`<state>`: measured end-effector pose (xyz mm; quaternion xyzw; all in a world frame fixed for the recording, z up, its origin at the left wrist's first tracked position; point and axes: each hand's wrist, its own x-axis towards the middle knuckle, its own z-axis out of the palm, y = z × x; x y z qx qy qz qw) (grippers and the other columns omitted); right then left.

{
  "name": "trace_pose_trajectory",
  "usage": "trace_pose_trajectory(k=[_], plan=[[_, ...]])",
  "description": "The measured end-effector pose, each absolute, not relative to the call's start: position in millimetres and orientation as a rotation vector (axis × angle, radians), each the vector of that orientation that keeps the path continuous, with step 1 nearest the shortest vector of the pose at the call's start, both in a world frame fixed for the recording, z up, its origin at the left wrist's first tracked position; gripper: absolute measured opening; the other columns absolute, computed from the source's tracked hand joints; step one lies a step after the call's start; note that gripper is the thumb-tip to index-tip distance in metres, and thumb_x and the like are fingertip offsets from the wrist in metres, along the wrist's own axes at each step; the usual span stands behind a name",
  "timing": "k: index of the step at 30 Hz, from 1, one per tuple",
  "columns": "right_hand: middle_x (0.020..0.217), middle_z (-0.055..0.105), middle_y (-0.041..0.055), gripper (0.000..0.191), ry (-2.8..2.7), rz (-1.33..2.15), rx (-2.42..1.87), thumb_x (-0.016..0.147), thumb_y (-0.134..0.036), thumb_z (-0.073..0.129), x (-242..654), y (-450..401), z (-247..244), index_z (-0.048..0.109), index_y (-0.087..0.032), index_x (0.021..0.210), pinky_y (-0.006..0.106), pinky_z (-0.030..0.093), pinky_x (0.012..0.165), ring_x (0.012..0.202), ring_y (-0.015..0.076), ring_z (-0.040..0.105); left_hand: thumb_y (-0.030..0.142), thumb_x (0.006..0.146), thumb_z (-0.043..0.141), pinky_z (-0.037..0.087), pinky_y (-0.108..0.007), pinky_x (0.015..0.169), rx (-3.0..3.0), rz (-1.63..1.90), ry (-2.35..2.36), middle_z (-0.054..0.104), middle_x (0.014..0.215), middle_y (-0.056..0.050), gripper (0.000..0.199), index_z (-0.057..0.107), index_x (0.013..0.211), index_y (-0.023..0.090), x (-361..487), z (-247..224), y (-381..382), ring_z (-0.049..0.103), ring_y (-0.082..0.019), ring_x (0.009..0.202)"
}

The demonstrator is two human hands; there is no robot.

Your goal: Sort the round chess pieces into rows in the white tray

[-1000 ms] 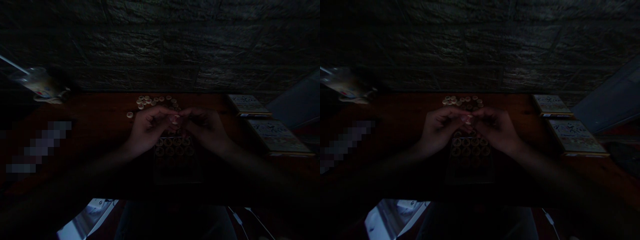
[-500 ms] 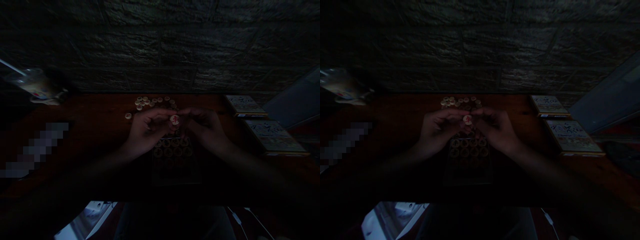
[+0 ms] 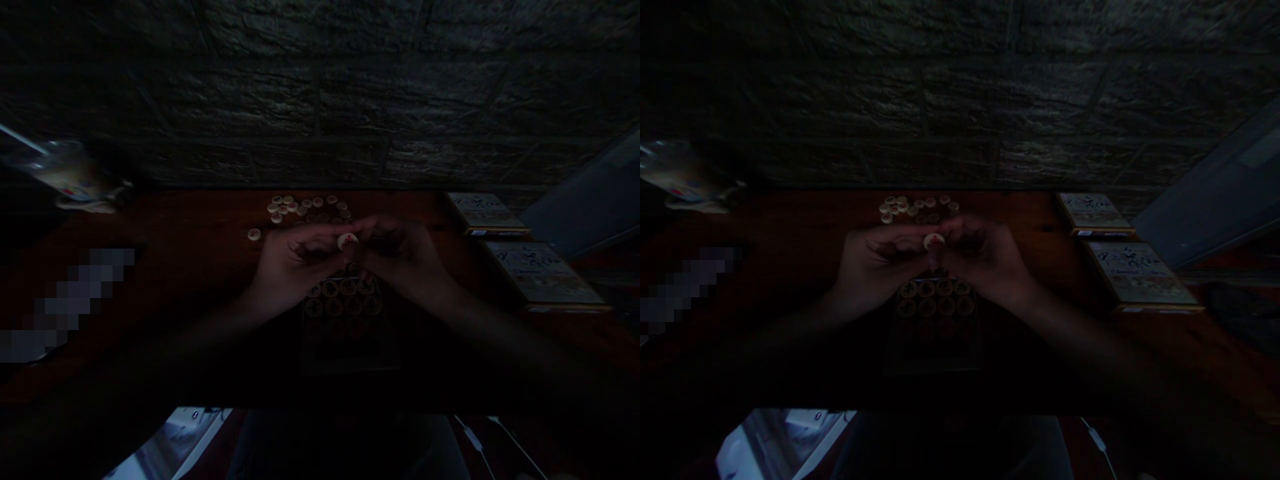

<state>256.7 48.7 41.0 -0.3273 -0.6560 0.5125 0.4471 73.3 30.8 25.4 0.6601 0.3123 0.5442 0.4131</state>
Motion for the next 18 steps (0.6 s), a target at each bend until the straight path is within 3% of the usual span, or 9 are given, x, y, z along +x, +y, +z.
trace_pose_trajectory(k=[5, 14, 18], plan=[[0.073, 0.07, -0.0014, 0.034, -1.579, 1.275, -0.805, 0.08, -0.043, 0.081, 257.8, 46.9, 42.6, 0.07, -0.017, 0.098, 0.023, 0.049, 0.048, 0.053, 0.0105, 0.061, 0.018, 0.081, 0.082, 0.064, -0.028, 0.08, 1.694, 1.376, 0.815, 0.081, 0.099, -0.006, 0.032, 0.074, 0.112, 0.019, 72.6, 24.5, 31.5, 0.078, -0.018, 0.086], [0.095, 0.072, 0.0027, 0.038, -1.708, 1.014, -0.771, 0.077, -0.035, 0.085, 259.3, 46.4, 35.5, 0.066, -0.021, 0.107, 0.029, 0.057, 0.074, 0.084, 0.017, 0.069, 0.02, 0.079, 0.083, 0.062, -0.024, 0.071, 1.796, 1.424, 0.919, 0.08, 0.091, -0.005, 0.027, 0.075, 0.104, 0.017, 72.6, 27.9, 31.5, 0.076, -0.016, 0.077], [0.099, 0.073, 0.0034, 0.038, -1.737, 0.933, -0.778, 0.075, -0.035, 0.087, 259.5, 47.9, 31.3, 0.067, -0.022, 0.106, 0.03, 0.058, 0.076, 0.087, 0.0182, 0.07, 0.019, 0.079, 0.082, 0.062, -0.025, 0.072, 1.838, 1.432, 0.951, 0.08, 0.092, -0.006, 0.027, 0.075, 0.105, 0.016, 72.4, 26.1, 31.7, 0.076, -0.016, 0.078]])
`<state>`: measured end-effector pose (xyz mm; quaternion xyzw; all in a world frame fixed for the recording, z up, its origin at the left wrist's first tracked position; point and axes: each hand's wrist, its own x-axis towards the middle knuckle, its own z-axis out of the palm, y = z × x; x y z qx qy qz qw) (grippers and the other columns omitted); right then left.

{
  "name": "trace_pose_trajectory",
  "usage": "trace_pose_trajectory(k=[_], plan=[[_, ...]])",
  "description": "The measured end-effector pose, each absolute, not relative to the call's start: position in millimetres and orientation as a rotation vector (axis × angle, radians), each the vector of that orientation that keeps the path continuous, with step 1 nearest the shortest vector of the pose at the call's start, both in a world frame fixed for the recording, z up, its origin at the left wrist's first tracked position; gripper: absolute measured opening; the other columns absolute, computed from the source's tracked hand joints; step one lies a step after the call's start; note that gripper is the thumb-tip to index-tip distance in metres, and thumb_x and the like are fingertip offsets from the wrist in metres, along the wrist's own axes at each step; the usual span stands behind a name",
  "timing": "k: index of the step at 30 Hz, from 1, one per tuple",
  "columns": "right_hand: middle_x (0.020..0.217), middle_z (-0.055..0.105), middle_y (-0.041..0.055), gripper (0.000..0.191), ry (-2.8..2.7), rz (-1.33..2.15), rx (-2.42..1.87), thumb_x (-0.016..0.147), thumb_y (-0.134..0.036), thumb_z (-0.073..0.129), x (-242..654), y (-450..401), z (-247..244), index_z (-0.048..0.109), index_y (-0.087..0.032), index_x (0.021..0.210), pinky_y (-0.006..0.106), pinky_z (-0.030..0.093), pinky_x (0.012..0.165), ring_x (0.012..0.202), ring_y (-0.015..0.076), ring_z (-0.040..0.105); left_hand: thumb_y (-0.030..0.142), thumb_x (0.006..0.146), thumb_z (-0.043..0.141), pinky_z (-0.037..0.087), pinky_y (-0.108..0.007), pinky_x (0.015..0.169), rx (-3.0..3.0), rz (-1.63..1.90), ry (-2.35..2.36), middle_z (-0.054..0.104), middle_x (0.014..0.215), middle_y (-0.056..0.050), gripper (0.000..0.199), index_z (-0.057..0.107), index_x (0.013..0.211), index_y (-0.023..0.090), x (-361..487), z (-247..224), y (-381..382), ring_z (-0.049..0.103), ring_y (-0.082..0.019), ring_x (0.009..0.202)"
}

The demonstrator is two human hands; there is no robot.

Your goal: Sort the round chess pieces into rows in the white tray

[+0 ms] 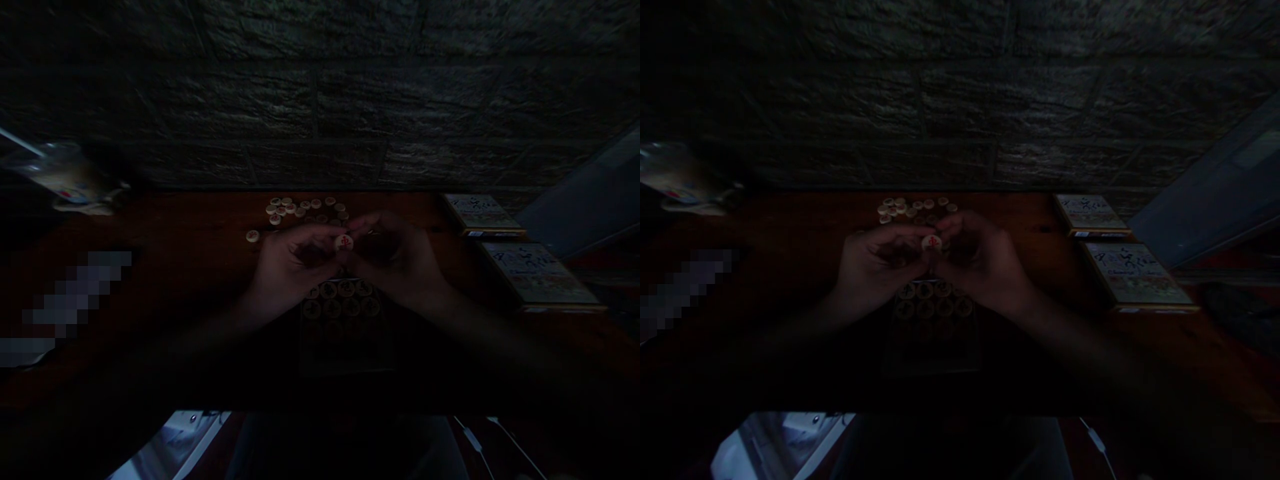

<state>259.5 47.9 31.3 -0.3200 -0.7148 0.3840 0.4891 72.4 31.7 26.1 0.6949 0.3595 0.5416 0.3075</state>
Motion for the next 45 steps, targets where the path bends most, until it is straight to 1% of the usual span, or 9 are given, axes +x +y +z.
trace_pose_trajectory(k=[5, 10, 13, 17, 26, 30, 36, 40, 45], plan=[[0.094, 0.076, 0.0034, 0.029, -1.706, 0.956, -0.787, 0.075, -0.038, 0.086, 258.7, 48.5, 31.2, 0.07, -0.021, 0.093, 0.033, 0.06, 0.075, 0.083, 0.0196, 0.072, 0.021, 0.081, 0.08, 0.063, -0.024, 0.069, 1.87, 1.449, 0.993, 0.08, 0.091, -0.005, 0.026, 0.076, 0.106, 0.018, 72.0, 23.7, 31.9, 0.076, -0.016, 0.076], [0.092, 0.077, 0.0032, 0.021, -1.718, 0.995, -0.77, 0.076, -0.029, 0.084, 259.1, 47.9, 35.1, 0.073, -0.02, 0.092, 0.031, 0.059, 0.075, 0.082, 0.0183, 0.072, 0.02, 0.082, 0.08, 0.063, -0.025, 0.073, 1.91, 1.449, 1.011, 0.08, 0.094, -0.005, 0.03, 0.076, 0.112, 0.019, 72.0, 24.8, 29.1, 0.075, -0.015, 0.077], [0.084, 0.076, 0.0018, 0.019, -1.688, 1.119, -0.769, 0.076, -0.024, 0.081, 259.5, 48.4, 38.6, 0.073, -0.019, 0.093, 0.027, 0.058, 0.065, 0.069, 0.0145, 0.07, 0.02, 0.083, 0.079, 0.062, -0.024, 0.071, 1.936, 1.459, 1.023, 0.079, 0.093, -0.004, 0.029, 0.077, 0.112, 0.021, 71.7, 25.7, 27.8, 0.074, -0.014, 0.076], [0.067, 0.071, -0.0019, 0.02, -1.557, 1.389, -0.783, 0.078, -0.033, 0.079, 259.1, 49.0, 41.3, 0.073, -0.019, 0.09, 0.022, 0.052, 0.049, 0.052, 0.0113, 0.063, 0.023, 0.082, 0.081, 0.062, -0.025, 0.071, 1.94, 1.485, 1.017, 0.078, 0.088, -0.002, 0.031, 0.077, 0.113, 0.024, 70.1, 23.6, 30.3, 0.073, -0.014, 0.075], [0.054, 0.067, 0.0007, 0.021, -1.319, 1.736, -0.795, 0.081, -0.036, 0.073, 258.6, 49.7, 41.5, 0.068, -0.017, 0.075, 0.022, 0.05, 0.041, 0.045, 0.0141, 0.063, 0.025, 0.079, 0.084, 0.059, -0.024, 0.07, 1.947, 1.518, 0.997, 0.077, 0.09, -0.002, 0.036, 0.077, 0.114, 0.024, 69.0, 23.7, 32.9, 0.071, -0.014, 0.077], [0.054, 0.067, 0.0007, 0.024, -1.3, 1.738, -0.783, 0.079, -0.039, 0.077, 257.8, 50.4, 41.8, 0.069, -0.016, 0.074, 0.021, 0.049, 0.04, 0.044, 0.0139, 0.064, 0.026, 0.08, 0.084, 0.06, -0.025, 0.075, 1.912, 1.508, 0.963, 0.077, 0.095, -0.003, 0.035, 0.077, 0.114, 0.023, 70.2, 25.7, 31.8, 0.072, -0.014, 0.082], [0.054, 0.066, -0.0004, 0.026, -1.326, 1.705, -0.77, 0.08, -0.041, 0.078, 259.9, 50.5, 40.8, 0.072, -0.016, 0.077, 0.021, 0.049, 0.042, 0.045, 0.0127, 0.063, 0.024, 0.081, 0.082, 0.058, -0.024, 0.067, 1.946, 1.467, 1.01, 0.076, 0.088, -0.003, 0.032, 0.076, 0.112, 0.022, 69.4, 26.6, 31.6, 0.07, -0.014, 0.074], [0.067, 0.07, -0.0017, 0.02, -1.412, 1.621, -0.754, 0.081, -0.036, 0.08, 260.8, 50.6, 39.6, 0.077, -0.018, 0.091, 0.018, 0.05, 0.047, 0.051, 0.0089, 0.063, 0.02, 0.084, 0.079, 0.057, -0.025, 0.072, 1.976, 1.503, 0.995, 0.076, 0.096, -0.004, 0.027, 0.076, 0.11, 0.023, 68.6, 25.2, 34.3, 0.07, -0.015, 0.082], [0.083, 0.075, -0.0004, 0.032, -1.532, 1.321, -0.752, 0.074, -0.032, 0.087, 257.2, 49.9, 37.7, 0.075, -0.021, 0.102, 0.022, 0.052, 0.05, 0.057, 0.0099, 0.064, 0.014, 0.081, 0.078, 0.058, -0.024, 0.072, 1.771, 1.483, 0.972, 0.075, 0.093, -0.004, 0.036, 0.07, 0.116, 0.019, 70.9, 28.9, 36.2, 0.071, -0.014, 0.079]])
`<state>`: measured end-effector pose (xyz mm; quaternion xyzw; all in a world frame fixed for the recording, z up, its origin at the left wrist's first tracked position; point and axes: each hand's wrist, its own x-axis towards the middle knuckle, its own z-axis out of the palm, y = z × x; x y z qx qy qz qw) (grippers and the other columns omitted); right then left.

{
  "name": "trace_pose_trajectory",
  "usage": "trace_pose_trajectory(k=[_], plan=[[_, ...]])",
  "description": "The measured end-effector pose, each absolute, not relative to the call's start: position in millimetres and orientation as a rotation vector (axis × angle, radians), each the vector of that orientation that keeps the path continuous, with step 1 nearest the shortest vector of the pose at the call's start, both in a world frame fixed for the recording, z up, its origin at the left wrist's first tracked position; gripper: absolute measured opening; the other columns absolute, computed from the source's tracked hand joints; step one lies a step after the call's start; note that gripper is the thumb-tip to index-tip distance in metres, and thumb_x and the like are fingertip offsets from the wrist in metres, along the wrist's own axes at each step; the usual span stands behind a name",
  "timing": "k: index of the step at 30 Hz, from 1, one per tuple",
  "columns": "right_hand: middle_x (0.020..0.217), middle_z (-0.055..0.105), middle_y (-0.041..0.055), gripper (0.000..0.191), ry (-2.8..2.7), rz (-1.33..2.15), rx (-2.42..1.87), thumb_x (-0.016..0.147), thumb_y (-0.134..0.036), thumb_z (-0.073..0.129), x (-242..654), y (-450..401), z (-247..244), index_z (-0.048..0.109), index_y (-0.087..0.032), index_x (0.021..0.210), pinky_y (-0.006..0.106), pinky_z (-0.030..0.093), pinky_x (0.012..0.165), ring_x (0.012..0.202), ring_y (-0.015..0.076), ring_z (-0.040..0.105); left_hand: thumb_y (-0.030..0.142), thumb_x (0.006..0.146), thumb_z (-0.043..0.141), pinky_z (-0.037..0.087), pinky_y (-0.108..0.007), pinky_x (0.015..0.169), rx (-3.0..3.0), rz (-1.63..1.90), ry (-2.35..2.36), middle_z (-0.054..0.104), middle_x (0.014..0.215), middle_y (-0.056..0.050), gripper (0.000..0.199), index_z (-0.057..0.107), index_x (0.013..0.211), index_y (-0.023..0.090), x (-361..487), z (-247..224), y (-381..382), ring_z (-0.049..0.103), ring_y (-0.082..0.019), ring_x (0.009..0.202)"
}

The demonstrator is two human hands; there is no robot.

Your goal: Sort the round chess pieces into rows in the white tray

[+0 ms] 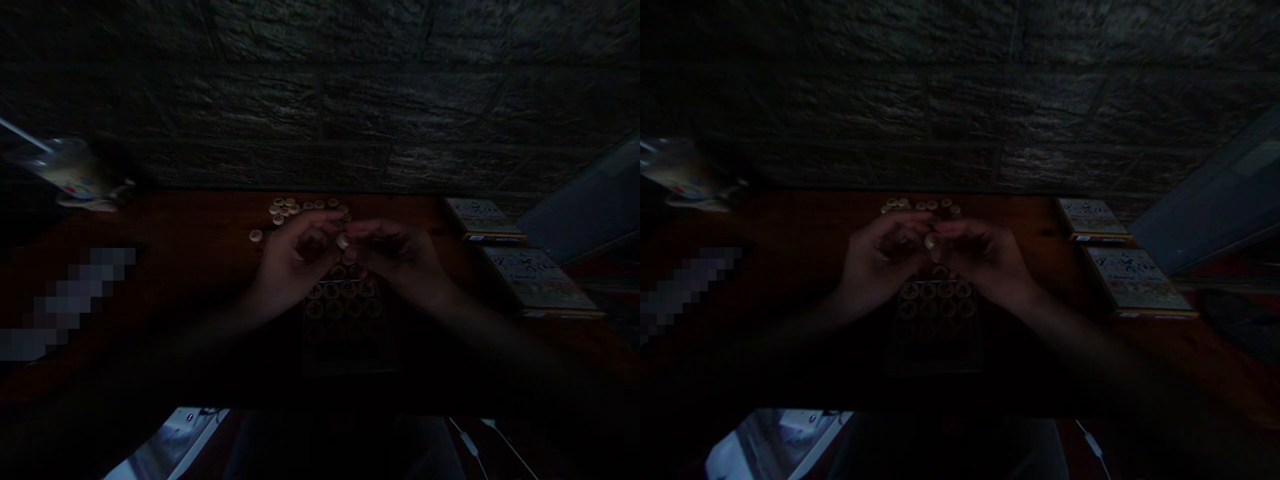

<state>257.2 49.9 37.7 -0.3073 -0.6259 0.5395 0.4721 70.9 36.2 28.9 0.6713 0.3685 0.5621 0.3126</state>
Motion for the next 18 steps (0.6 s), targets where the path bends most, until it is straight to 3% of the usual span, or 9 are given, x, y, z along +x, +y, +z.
trace_pose_trajectory(k=[4, 11, 18], plan=[[0.095, 0.076, 0.0032, 0.034, -1.674, 1.009, -0.754, 0.076, -0.027, 0.086, 259.7, 48.3, 33.8, 0.073, -0.022, 0.107, 0.029, 0.058, 0.066, 0.077, 0.0173, 0.071, 0.023, 0.084, 0.076, 0.061, -0.025, 0.067, 1.443, 1.356, 0.927, 0.077, 0.091, -0.004, 0.022, 0.072, 0.105, 0.016, 73.6, 33.6, 34.3, 0.074, -0.016, 0.075], [0.098, 0.074, 0.0038, 0.039, -1.848, 0.748, -0.77, 0.078, -0.021, 0.082, 265.6, 51.8, 27.2, 0.07, -0.024, 0.115, 0.029, 0.055, 0.062, 0.072, 0.0165, 0.068, 0.029, 0.082, 0.081, 0.062, -0.025, 0.075, 1.417, 1.307, 0.916, 0.08, 0.098, -0.006, 0.023, 0.075, 0.1, 0.015, 74.7, 33.0, 32.2, 0.077, -0.018, 0.084], [0.084, 0.073, 0.0006, 0.012, -1.758, 0.785, -0.69, 0.082, -0.018, 0.079, 262.5, 53.4, 32.5, 0.075, -0.02, 0.093, 0.025, 0.053, 0.064, 0.071, 0.0131, 0.068, 0.019, 0.075, 0.087, 0.062, -0.023, 0.075, 1.506, 1.385, 0.841, 0.081, 0.094, -0.004, 0.024, 0.076, 0.097, 0.017, 73.8, 32.7, 31.6, 0.077, -0.016, 0.083]])
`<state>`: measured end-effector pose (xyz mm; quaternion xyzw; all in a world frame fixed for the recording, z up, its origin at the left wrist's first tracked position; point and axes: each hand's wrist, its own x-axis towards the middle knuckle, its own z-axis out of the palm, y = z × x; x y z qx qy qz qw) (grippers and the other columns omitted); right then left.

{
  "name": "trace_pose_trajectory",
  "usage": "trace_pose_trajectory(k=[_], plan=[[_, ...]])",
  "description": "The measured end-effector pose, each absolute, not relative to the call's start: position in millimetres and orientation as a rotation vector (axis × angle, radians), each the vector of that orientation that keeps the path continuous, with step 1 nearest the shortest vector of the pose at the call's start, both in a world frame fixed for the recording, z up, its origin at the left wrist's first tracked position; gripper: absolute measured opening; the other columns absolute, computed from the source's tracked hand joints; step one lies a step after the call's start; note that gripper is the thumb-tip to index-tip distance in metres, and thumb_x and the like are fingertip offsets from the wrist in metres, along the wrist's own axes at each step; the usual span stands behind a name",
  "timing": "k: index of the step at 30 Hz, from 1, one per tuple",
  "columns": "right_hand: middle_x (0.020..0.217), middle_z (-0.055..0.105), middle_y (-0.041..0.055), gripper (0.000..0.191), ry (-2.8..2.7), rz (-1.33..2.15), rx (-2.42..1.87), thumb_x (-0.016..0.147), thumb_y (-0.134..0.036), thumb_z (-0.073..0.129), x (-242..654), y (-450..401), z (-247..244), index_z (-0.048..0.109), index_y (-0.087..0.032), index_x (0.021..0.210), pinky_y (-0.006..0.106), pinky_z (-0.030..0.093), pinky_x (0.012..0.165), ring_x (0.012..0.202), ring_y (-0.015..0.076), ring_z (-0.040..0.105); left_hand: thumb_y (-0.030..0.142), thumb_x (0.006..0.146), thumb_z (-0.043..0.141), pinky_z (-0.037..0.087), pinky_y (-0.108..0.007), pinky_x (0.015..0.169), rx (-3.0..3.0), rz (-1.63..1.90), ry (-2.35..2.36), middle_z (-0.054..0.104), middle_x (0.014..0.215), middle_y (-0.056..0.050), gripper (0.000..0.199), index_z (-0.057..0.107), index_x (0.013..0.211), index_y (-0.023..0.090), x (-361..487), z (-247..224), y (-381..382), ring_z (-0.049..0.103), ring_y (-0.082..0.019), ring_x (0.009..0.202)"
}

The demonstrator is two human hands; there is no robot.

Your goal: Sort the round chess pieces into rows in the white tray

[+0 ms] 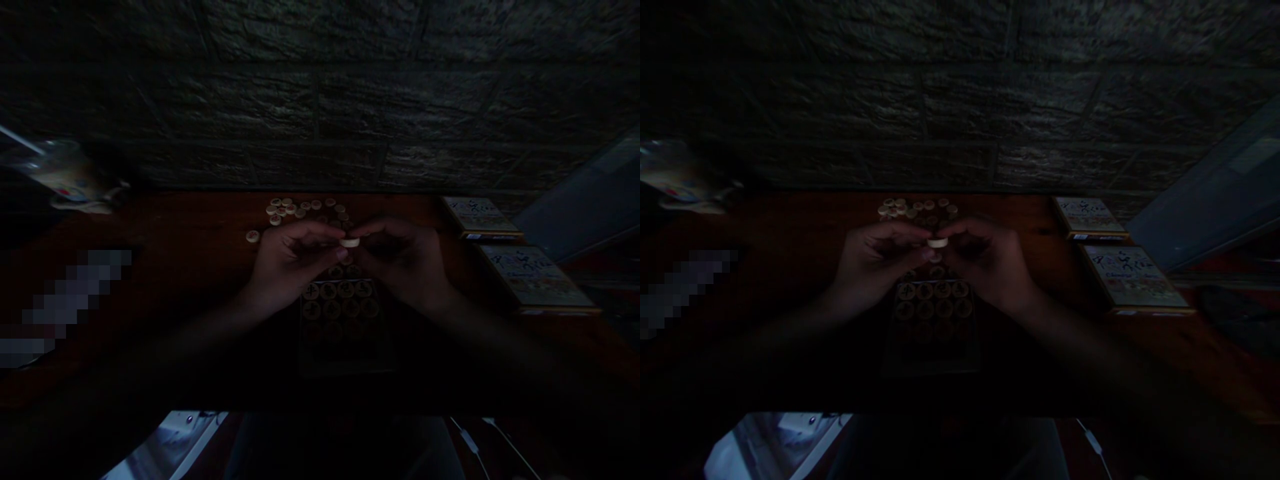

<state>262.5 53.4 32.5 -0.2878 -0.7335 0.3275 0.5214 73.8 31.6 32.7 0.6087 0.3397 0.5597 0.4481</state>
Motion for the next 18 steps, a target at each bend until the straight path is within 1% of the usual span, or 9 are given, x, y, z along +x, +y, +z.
trace_pose_trajectory(k=[4, 6, 8, 10, 12, 14, 16, 18], plan=[[0.094, 0.074, 0.0027, 0.014, -1.777, 0.721, -0.647, 0.082, -0.014, 0.078, 264.7, 51.7, 36.5, 0.077, -0.021, 0.094, 0.028, 0.055, 0.074, 0.084, 0.0151, 0.069, 0.019, 0.072, 0.089, 0.064, -0.029, 0.079, 1.489, 1.362, 0.834, 0.081, 0.099, -0.005, 0.031, 0.075, 0.099, 0.018, 74.7, 33.9, 32.5, 0.078, -0.02, 0.089], [0.094, 0.074, 0.0025, 0.014, -1.781, 0.712, -0.647, 0.081, -0.013, 0.078, 264.5, 50.9, 36.7, 0.077, -0.022, 0.092, 0.028, 0.055, 0.074, 0.083, 0.0152, 0.068, 0.019, 0.071, 0.089, 0.065, -0.031, 0.08, 1.494, 1.364, 0.833, 0.081, 0.099, -0.005, 0.031, 0.074, 0.098, 0.018, 74.8, 33.3, 33.2, 0.078, -0.021, 0.091], [0.089, 0.073, 0.0014, 0.015, -1.767, 0.757, -0.669, 0.081, -0.015, 0.079, 263.2, 50.5, 35.8, 0.077, -0.022, 0.094, 0.027, 0.055, 0.068, 0.077, 0.0141, 0.067, 0.019, 0.072, 0.088, 0.065, -0.031, 0.081, 1.501, 1.375, 0.813, 0.081, 0.099, -0.005, 0.03, 0.074, 0.099, 0.018, 74.7, 32.3, 33.4, 0.078, -0.021, 0.091], [0.092, 0.074, 0.0013, 0.022, -1.735, 0.828, -0.684, 0.08, -0.016, 0.079, 261.2, 50.8, 34.6, 0.074, -0.022, 0.101, 0.026, 0.056, 0.065, 0.075, 0.0142, 0.068, 0.019, 0.072, 0.088, 0.064, -0.031, 0.081, 1.517, 1.384, 0.808, 0.081, 0.098, -0.005, 0.031, 0.074, 0.1, 0.017, 74.5, 31.8, 33.4, 0.078, -0.02, 0.09], [0.103, 0.075, 0.003, 0.027, -1.701, 0.862, -0.676, 0.08, -0.017, 0.08, 259.8, 51.4, 34.1, 0.072, -0.021, 0.105, 0.028, 0.059, 0.071, 0.084, 0.0163, 0.072, 0.022, 0.072, 0.089, 0.064, -0.031, 0.081, 1.533, 1.402, 0.828, 0.08, 0.098, -0.005, 0.032, 0.074, 0.1, 0.017, 74.5, 31.9, 33.2, 0.077, -0.02, 0.088], [0.111, 0.074, 0.0048, 0.027, -1.691, 0.856, -0.661, 0.081, -0.017, 0.079, 260.0, 52.1, 34.5, 0.071, -0.021, 0.106, 0.03, 0.06, 0.08, 0.095, 0.0187, 0.072, 0.024, 0.071, 0.09, 0.064, -0.031, 0.08, 1.545, 1.425, 0.845, 0.08, 0.098, -0.005, 0.034, 0.073, 0.099, 0.017, 74.6, 32.2, 33.3, 0.077, -0.02, 0.087], [0.111, 0.074, 0.0057, 0.026, -1.717, 0.836, -0.669, 0.082, -0.018, 0.078, 261.9, 52.6, 35.4, 0.071, -0.021, 0.107, 0.032, 0.059, 0.082, 0.097, 0.0195, 0.072, 0.025, 0.071, 0.09, 0.064, -0.031, 0.078, 1.548, 1.429, 0.845, 0.08, 0.097, -0.005, 0.034, 0.073, 0.099, 0.018, 74.5, 32.4, 33.7, 0.077, -0.02, 0.085], [0.108, 0.074, 0.0056, 0.028, -1.786, 0.787, -0.693, 0.082, -0.019, 0.078, 264.4, 52.8, 35.8, 0.072, -0.021, 0.109, 0.033, 0.059, 0.079, 0.094, 0.0198, 0.072, 0.024, 0.071, 0.089, 0.064, -0.03, 0.076, 1.546, 1.415, 0.855, 0.08, 0.095, -0.004, 0.033, 0.074, 0.099, 0.018, 74.1, 32.5, 34.3, 0.077, -0.019, 0.082]])
